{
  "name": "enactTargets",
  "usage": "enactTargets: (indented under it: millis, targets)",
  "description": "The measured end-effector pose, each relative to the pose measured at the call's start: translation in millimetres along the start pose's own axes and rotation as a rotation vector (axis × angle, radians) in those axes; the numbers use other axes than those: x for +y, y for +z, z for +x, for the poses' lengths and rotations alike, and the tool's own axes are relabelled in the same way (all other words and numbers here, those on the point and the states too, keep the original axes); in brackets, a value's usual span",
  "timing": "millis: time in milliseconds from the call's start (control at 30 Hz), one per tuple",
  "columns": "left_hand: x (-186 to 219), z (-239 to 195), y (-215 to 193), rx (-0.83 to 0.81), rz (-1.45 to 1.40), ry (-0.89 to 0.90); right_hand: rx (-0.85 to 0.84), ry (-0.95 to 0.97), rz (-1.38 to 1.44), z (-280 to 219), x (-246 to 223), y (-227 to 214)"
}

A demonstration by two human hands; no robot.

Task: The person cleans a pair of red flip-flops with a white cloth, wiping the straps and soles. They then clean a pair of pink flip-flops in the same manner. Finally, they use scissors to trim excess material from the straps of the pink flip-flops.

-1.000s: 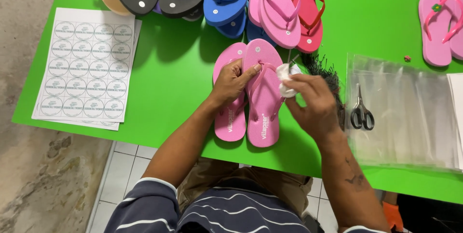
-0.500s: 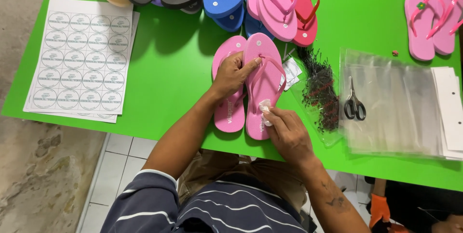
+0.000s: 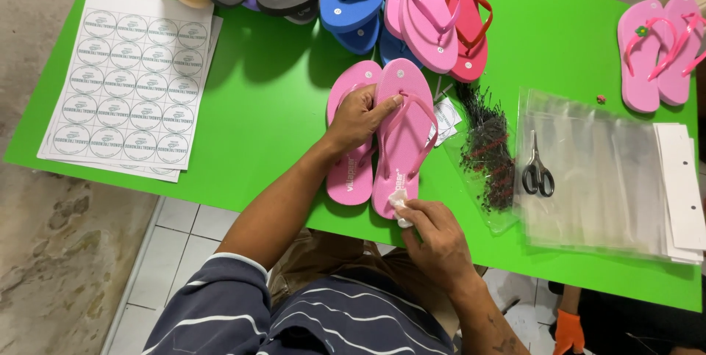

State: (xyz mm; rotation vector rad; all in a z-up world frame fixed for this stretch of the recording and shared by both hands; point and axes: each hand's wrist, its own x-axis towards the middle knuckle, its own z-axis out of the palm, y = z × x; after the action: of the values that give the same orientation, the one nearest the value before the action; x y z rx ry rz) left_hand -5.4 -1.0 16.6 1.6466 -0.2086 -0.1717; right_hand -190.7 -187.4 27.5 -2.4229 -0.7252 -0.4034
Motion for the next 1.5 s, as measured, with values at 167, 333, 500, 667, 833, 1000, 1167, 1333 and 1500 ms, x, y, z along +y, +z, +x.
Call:
enactTargets:
  millis: [167, 333, 500, 667, 833, 1000, 1167, 1333, 1500]
  targets:
    - [5, 1, -1, -0.007, -0.083, -0.011, -0.129, 0.180, 0.064, -10, 23, -29]
    - [11, 0, 2, -0.036, -0.610, -0.016, 0.109, 0.273, -0.028, -8, 74, -35]
    - [16, -5, 0, -0.110, -0.527, 0.059, 0.001, 0.456, -0.216, 21, 54, -52]
    - [21, -26, 9, -0.253, -0.460, 0.133, 0.232, 0.550, 0.237, 33, 46, -46]
    - [44, -63, 35, -0.393, -0.379, 0.039, 0.331, 0.520, 0.666, 33, 41, -37]
    - [39, -62, 16, -0.174, 0.351, 0.424, 0.320, 0.754, 0.529, 6, 43, -42]
    - [9, -21, -27, 0.165, 0.906, 0.129, 0.660, 0.997, 0.737, -4, 39, -58]
    - [-20, -8, -54, 0.344, 0.636, -0.006, 0.741, 1.120, 0.971, -10, 38, -67]
    - [-13, -50, -67, 0.555, 0.404, -0.235, 0.637, 1.045, 1.072, -21, 42, -58]
